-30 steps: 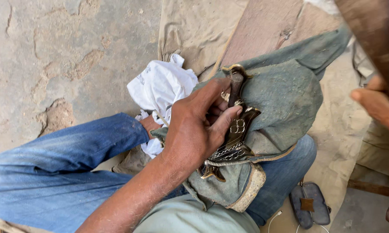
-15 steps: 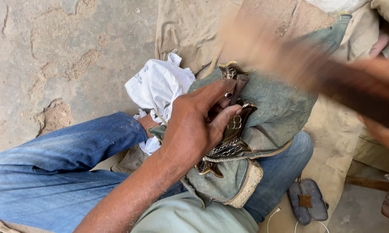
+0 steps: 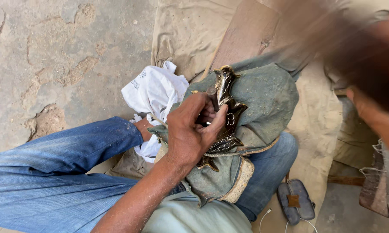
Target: The person uses a chisel and wooden mallet to engrave decorative patterns into a silver-colored metal object shaped like a stylized flower or vessel. The object is held steady on a cloth pad on the lap while the person repeatedly strikes the chisel to create fine lines.
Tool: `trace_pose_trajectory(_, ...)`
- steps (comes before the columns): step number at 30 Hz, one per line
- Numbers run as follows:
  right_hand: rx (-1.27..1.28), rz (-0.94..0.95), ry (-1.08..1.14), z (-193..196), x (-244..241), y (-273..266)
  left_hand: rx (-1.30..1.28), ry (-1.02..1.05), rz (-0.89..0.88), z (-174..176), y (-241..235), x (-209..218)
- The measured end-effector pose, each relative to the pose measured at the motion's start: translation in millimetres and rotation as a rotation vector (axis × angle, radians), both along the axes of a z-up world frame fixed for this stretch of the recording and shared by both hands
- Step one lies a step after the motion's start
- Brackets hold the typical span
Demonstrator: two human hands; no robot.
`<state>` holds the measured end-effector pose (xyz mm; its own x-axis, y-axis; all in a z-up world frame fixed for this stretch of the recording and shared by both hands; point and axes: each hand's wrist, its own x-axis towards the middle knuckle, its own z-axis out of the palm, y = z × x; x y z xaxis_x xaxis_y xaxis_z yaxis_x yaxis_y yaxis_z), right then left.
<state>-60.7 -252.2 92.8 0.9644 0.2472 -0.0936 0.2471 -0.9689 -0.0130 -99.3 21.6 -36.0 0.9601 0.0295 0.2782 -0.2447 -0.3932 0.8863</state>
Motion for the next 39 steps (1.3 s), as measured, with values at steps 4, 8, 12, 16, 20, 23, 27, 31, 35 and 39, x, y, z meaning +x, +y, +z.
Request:
trace_pose_trajectory(4, -0.038, -0.073, -0.051, 21, -36, 11, -0.113, -0.133, -0.013, 12, 4, -2)
trace_pose_trajectory(8, 0.342, -0.172, -0.203, -23, -77, 1, -0.239, -0.157, 0.047, 11, 40, -27)
trace_pose_trajectory(12, 0.923, -0.621, -0.077, -110, -131, -13, -0.135, 0.353, -0.121, 2, 95, -56)
trace_pose_trajectory(16, 1.324, -1.099, 0.136, -210, -201, -9, -0.332, 0.872, -0.756, -9, 115, -113)
trace_pose_trajectory(20, 1.535, -1.23, 0.214, -273, -250, 9, -0.127, 0.594, -0.695, -25, 120, -127)
trace_pose_trajectory(23, 1.561, -1.285, 0.106, -285, -262, 22, -0.053, 0.478, -0.353, -33, 117, -115)
trace_pose_trajectory(27, 1.548, -1.302, 0.027, -275, -259, 30, -0.501, 0.72, -0.269, -33, 102, -100)
trace_pose_trajectory(31, 1.47, -1.336, -0.046, -260, -274, 40, -0.494, 0.681, -0.398, -31, 101, -102)
trace_pose_trajectory(35, 1.417, -1.341, -0.106, -253, -272, 43, -0.393, 0.6, -0.335, -20, 96, -107)
trace_pose_trajectory(39, 1.339, -1.392, -0.03, -259, -274, 39, -0.171, 0.285, -0.288, -17, 88, -108)
